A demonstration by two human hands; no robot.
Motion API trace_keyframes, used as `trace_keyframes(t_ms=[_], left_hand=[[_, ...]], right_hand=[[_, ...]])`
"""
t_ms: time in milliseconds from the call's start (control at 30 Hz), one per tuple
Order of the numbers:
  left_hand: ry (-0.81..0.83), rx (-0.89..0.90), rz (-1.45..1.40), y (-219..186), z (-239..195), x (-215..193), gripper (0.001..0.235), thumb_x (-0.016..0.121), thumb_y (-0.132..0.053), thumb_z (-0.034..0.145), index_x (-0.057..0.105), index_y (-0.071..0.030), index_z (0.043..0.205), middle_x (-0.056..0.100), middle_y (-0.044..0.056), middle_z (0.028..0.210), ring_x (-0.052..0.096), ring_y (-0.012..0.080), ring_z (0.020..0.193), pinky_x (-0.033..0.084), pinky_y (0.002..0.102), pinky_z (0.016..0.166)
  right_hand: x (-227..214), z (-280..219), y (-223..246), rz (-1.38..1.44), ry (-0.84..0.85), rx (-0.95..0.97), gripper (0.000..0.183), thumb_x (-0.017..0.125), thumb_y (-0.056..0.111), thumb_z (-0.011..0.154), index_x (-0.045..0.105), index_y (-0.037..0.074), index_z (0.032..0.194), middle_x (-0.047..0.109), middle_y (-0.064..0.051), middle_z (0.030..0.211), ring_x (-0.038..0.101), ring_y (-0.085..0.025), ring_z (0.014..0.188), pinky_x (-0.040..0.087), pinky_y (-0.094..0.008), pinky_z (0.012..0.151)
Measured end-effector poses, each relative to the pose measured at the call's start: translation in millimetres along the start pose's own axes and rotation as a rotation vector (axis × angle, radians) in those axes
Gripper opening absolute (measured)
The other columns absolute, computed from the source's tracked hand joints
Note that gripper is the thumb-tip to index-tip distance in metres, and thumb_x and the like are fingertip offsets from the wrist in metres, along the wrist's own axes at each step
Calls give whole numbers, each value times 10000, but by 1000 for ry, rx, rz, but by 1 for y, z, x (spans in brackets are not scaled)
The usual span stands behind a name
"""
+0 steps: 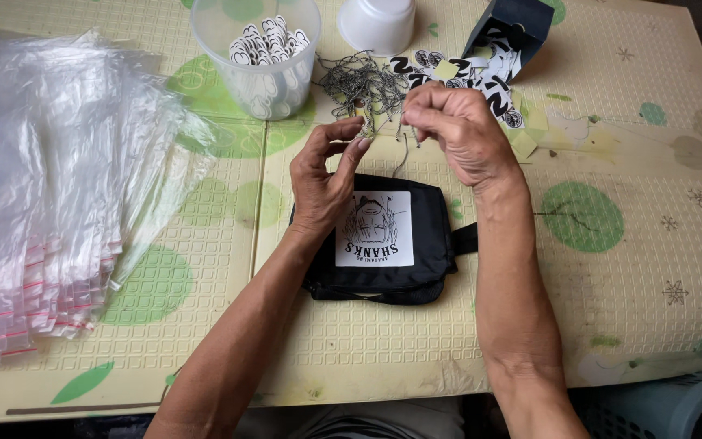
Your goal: The person cleans a black shoulder bag using a small blue brush, focusing on the zipper and the front surface. They then attach a metal chain and a small white tag to the bag's zipper pull.
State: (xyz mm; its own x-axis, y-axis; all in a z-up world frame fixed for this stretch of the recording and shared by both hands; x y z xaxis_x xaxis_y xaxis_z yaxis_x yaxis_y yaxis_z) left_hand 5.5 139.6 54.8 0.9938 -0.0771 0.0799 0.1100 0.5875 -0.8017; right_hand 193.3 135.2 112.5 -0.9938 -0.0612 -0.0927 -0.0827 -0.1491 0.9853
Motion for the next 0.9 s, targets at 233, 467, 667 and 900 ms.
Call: trace_keyframes(t_ms=[233, 467, 667, 900], left_hand=[[87, -156, -162, 33, -2, 8, 90, 774, -140, 953, 726, -96, 1015, 781, 111, 1014, 752, 187, 914, 638, 332, 796], [-11, -308, -245, 39, 0, 2, 127, 780, -177, 950, 720, -70, 921, 697, 42, 758, 621, 74, 720, 552, 229, 662], [-25, -303, -218, 29, 1, -3, 139, 792, -189, 948, 731, -66, 928, 623, 17, 779, 618, 56, 749, 543, 214, 676], [-4, -331, -246, 40, -4, 2, 152, 808, -178, 928, 726, -53, 901, 569, 2, 681, 583, 58, 680, 497, 205, 628]], right_hand=[[30, 3, -14, -27, 79, -61, 178, 665, 128, 984, 628, 67, 821, 635, -108, 995, 548, -138, 951, 504, -260, 745], [-22, 11, -62, -784, -127, 21, 230, 713, 184, 984, 739, 43, 805, 689, -201, 813, 665, -371, 868, 531, -425, 720], [-26, 16, -103, -999, -141, 334, 204, 743, 238, 854, 780, 73, 740, 727, -241, 824, 716, -478, 930, 572, -533, 771], [-24, 21, -127, -1000, 18, 302, 300, 608, 147, 841, 604, -3, 582, 586, -188, 608, 653, -435, 632, 537, -568, 649]])
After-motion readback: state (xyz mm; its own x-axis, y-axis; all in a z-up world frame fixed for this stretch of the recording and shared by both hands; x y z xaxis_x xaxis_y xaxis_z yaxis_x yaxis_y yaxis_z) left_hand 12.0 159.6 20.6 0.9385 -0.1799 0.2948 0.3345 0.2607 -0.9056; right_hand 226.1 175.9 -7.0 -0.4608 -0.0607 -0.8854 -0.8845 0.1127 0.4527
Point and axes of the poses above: each hand's wrist, its own z-axis towards the middle knuckle, its own x-axis out of the palm, y = z × x, the point moved 5 cm from there along z, towards the middle knuckle
